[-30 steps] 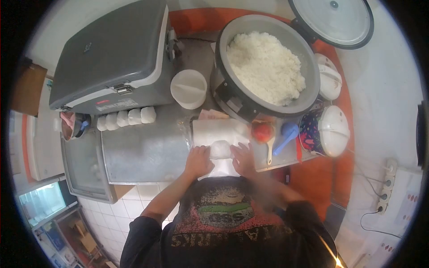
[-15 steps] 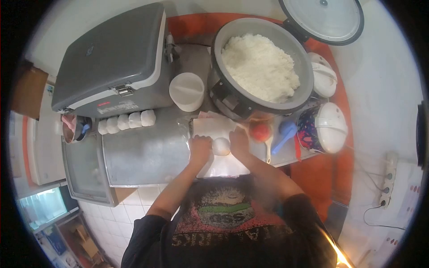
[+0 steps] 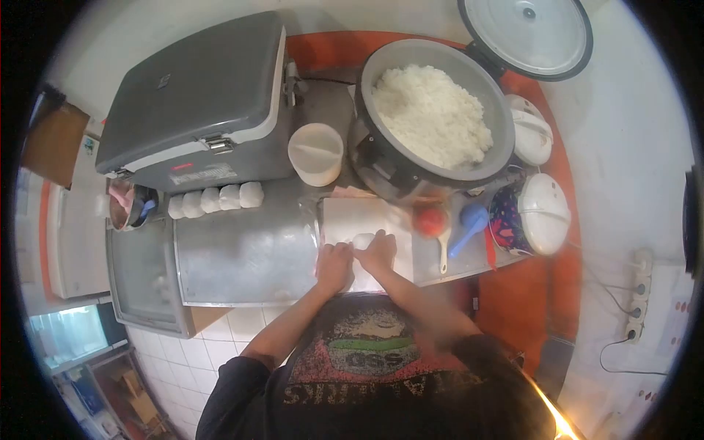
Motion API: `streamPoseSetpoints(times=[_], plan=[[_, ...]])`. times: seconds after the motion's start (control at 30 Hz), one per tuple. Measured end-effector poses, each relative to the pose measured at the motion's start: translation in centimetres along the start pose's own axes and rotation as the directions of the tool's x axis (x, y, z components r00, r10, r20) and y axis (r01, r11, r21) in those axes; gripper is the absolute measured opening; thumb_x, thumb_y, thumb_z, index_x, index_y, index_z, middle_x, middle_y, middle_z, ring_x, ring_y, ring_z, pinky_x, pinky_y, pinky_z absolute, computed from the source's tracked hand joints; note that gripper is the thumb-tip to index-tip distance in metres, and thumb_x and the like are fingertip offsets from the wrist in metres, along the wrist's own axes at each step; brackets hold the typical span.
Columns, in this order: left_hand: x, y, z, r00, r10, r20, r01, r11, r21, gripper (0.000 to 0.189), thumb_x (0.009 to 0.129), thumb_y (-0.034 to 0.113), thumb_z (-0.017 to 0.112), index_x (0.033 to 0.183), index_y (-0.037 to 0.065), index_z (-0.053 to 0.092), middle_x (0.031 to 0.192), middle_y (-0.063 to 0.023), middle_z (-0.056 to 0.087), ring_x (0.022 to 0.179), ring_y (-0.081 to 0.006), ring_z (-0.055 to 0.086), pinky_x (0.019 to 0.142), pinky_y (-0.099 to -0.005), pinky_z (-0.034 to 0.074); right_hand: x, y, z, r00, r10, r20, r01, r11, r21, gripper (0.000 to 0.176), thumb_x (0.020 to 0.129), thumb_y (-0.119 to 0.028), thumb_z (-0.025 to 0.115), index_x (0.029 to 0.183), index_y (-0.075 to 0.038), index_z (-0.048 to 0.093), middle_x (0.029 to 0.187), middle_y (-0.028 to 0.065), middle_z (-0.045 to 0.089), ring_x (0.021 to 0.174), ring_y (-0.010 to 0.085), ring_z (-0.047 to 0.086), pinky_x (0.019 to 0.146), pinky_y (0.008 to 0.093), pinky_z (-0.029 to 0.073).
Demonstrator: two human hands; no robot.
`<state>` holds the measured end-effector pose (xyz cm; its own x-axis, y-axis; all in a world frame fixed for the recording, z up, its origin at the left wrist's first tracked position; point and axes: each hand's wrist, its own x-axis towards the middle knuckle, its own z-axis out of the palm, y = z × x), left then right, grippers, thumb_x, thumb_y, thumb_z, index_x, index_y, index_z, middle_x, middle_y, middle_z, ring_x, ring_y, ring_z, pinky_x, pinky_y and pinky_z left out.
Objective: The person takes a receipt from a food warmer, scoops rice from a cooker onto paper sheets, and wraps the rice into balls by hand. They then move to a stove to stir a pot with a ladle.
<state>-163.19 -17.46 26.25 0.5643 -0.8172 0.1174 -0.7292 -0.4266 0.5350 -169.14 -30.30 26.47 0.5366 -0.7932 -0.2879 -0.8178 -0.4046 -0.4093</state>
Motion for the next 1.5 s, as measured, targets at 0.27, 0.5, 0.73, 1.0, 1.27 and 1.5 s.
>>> streamPoseSetpoints(times=[0.27, 0.5, 0.73, 1.0, 1.27, 1.5], plan=[[-1.4, -2.0, 3.4, 0.961, -0.257, 0.101, 0.265, 0.756, -0.599, 0.037, 0.094, 0.016, 0.061, 0.127, 0.0, 0.062, 0.126, -0.0162, 0.063, 0.12, -0.0322, 0.054, 0.103, -0.0396, 0.041, -1.7, -0.2, -2.8, 0.989, -0.145, -0.032, 0.136, 0.795, 0.591, 0.081, 0.062, -0.019, 0.083, 0.131, -0.001, 0.045, 0.11, 0.0202, 0.061, 0.102, 0.0337, 0.062, 0.089, 0.042, 0.05], [-0.9, -1.8, 1.0, 0.914, -0.266, 0.307, 0.4, 0.466, -0.789, 0.036, 0.099, 0.02, 0.058, 0.129, 0.0, 0.06, 0.131, -0.0141, 0.059, 0.12, -0.0238, 0.055, 0.102, -0.0355, 0.043, -0.4, -0.7, -5.1, 0.92, -0.296, 0.256, -0.022, 0.614, 0.789, 0.083, 0.067, -0.008, 0.083, 0.141, -0.006, 0.044, 0.112, 0.0126, 0.062, 0.1, 0.0213, 0.062, 0.084, 0.0328, 0.053], [0.2, -2.0, 1.1, 0.915, -0.357, 0.188, 0.375, 0.583, -0.72, 0.046, 0.098, 0.016, 0.061, 0.141, 0.005, 0.05, 0.111, -0.0018, 0.058, 0.1, -0.0107, 0.053, 0.089, -0.0265, 0.044, 1.0, -3.1, -5.5, 0.902, -0.126, 0.413, -0.3, 0.504, 0.81, 0.074, 0.068, -0.016, 0.088, 0.131, -0.003, 0.051, 0.114, 0.0154, 0.061, 0.097, 0.0227, 0.064, 0.078, 0.0327, 0.054], [2.7, -0.4, -4.7, 0.784, -0.563, 0.26, 0.283, -0.049, -0.958, 0.058, 0.089, 0.004, 0.069, 0.141, -0.002, 0.044, 0.106, -0.0071, 0.064, 0.093, -0.0142, 0.063, 0.083, -0.0285, 0.052, 1.1, -8.0, -3.9, 0.95, -0.17, 0.263, -0.187, 0.366, 0.912, 0.069, 0.077, -0.017, 0.08, 0.136, -0.003, 0.047, 0.134, 0.0146, 0.052, 0.117, 0.0248, 0.055, 0.093, 0.037, 0.048], [6.8, -12.8, -4.2, 0.547, -0.825, 0.145, 0.027, -0.156, -0.987, 0.045, 0.084, 0.014, 0.07, 0.123, -0.004, 0.057, 0.113, -0.0133, 0.065, 0.101, -0.0215, 0.062, 0.087, -0.0366, 0.05, 5.5, 8.4, -3.0, 0.962, 0.263, -0.07, -0.047, 0.414, 0.909, 0.027, 0.087, -0.006, 0.056, 0.114, -0.003, 0.058, 0.109, 0.0051, 0.06, 0.094, 0.0157, 0.055, 0.078, 0.0337, 0.046], [10.2, -19.7, -0.1, 0.248, -0.969, 0.008, 0.166, 0.035, -0.986, 0.046, 0.084, 0.01, 0.074, 0.125, -0.001, 0.057, 0.108, -0.0106, 0.064, 0.093, -0.0227, 0.062, 0.081, -0.0339, 0.05, 5.1, 21.6, -9.2, 0.892, 0.379, -0.247, -0.189, 0.809, 0.556, 0.032, 0.09, -0.018, 0.065, 0.112, 0.005, 0.059, 0.101, 0.0146, 0.064, 0.09, 0.0255, 0.06, 0.086, 0.0375, 0.049]])
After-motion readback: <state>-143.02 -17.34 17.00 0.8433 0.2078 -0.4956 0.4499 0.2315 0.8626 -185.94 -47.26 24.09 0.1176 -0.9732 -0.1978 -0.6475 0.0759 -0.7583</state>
